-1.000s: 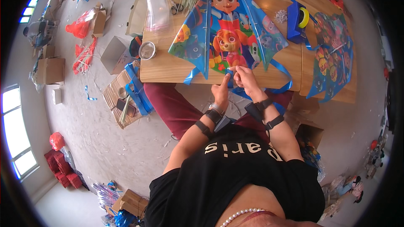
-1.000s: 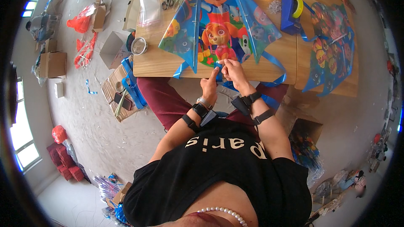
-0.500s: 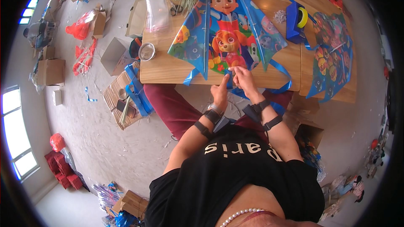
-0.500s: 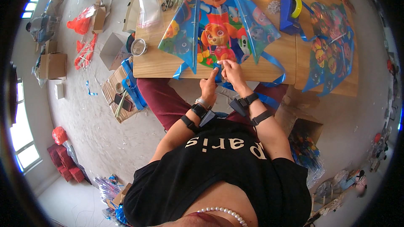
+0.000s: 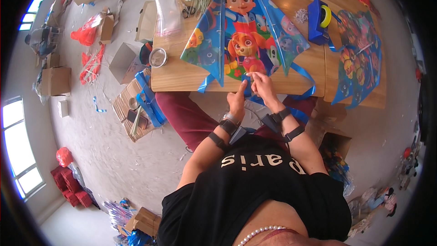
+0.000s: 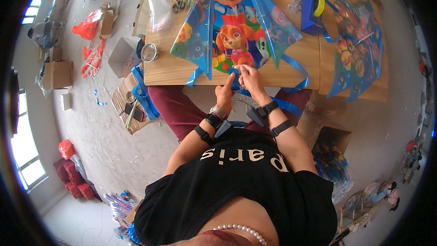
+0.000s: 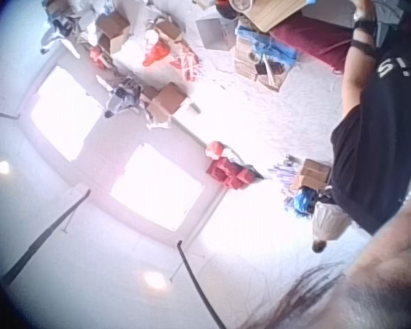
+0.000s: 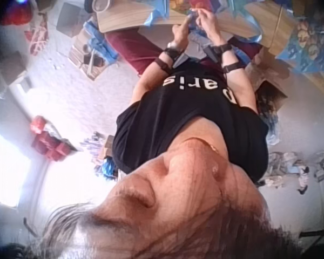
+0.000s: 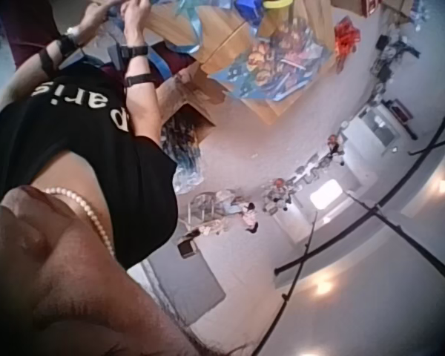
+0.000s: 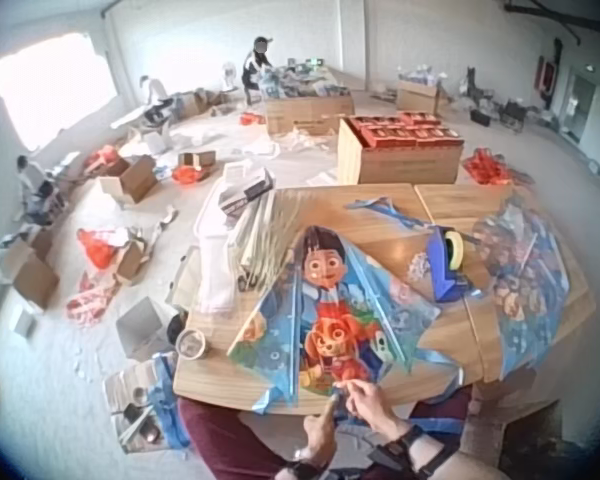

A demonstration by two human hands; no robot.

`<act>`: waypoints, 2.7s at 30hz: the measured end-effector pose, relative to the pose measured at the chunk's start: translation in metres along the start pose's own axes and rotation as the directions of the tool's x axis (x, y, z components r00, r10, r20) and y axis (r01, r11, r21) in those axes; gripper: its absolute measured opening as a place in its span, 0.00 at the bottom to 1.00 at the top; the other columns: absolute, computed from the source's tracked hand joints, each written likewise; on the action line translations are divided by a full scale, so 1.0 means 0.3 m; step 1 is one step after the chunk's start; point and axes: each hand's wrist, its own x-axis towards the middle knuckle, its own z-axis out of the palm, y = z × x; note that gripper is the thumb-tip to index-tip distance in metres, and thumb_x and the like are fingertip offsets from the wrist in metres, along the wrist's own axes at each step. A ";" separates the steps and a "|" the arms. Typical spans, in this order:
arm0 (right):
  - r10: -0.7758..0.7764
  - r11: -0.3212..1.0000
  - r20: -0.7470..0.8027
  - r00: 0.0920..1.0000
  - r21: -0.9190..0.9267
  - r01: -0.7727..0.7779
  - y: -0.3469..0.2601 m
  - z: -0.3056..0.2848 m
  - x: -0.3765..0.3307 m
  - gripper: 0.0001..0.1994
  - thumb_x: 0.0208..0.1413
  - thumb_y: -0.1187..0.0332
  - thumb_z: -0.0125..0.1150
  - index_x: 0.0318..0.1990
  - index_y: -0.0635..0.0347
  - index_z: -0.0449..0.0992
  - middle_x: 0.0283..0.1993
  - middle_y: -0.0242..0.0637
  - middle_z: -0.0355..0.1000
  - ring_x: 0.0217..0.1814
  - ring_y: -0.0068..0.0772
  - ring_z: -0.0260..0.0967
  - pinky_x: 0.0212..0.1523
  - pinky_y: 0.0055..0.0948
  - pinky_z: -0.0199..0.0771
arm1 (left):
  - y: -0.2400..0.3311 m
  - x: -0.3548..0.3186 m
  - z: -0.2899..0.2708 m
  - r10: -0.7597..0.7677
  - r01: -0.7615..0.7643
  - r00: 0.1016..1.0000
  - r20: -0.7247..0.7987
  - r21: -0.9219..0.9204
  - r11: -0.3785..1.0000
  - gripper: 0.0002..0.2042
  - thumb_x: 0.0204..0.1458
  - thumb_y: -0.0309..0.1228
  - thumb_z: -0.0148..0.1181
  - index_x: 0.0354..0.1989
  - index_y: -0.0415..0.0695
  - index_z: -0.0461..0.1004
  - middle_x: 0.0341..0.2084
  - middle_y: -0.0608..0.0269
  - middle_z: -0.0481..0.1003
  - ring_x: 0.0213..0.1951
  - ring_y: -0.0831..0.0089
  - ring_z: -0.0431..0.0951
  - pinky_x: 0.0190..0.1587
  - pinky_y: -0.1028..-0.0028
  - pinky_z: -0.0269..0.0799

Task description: Applying adhesive tape and attaching ribbons to patterned kite covers.

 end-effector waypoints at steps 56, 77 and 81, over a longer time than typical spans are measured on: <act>-0.721 -0.001 0.166 0.672 -0.971 0.239 -0.067 0.055 0.159 0.27 0.62 0.52 0.59 0.68 0.46 0.68 0.75 0.46 0.56 0.77 0.45 0.51 0.68 0.60 0.51 | 0.017 0.016 -0.021 -0.102 0.097 0.994 0.050 0.085 0.992 0.24 0.50 0.50 0.75 0.42 0.41 0.79 0.32 0.68 0.77 0.31 0.80 0.72 0.34 0.75 0.66; -0.749 0.308 0.088 0.657 -0.831 0.463 0.059 -0.127 -0.130 0.23 0.57 0.64 0.65 0.59 0.59 0.72 0.67 0.48 0.62 0.69 0.53 0.61 0.70 0.57 0.54 | 0.632 -0.042 0.091 0.281 -0.903 0.424 0.861 0.380 0.198 0.20 0.62 0.43 0.61 0.51 0.37 0.74 0.30 0.52 0.81 0.34 0.68 0.83 0.34 0.71 0.77; -0.742 0.200 0.009 0.670 -0.951 0.234 0.099 -0.098 -0.059 0.29 0.58 0.61 0.62 0.67 0.57 0.66 0.74 0.52 0.55 0.80 0.59 0.43 0.76 0.60 0.42 | 0.492 0.188 0.098 0.595 -0.452 0.540 0.596 0.801 -0.392 0.40 0.49 0.45 0.72 0.67 0.39 0.62 0.64 0.44 0.67 0.66 0.51 0.66 0.64 0.54 0.63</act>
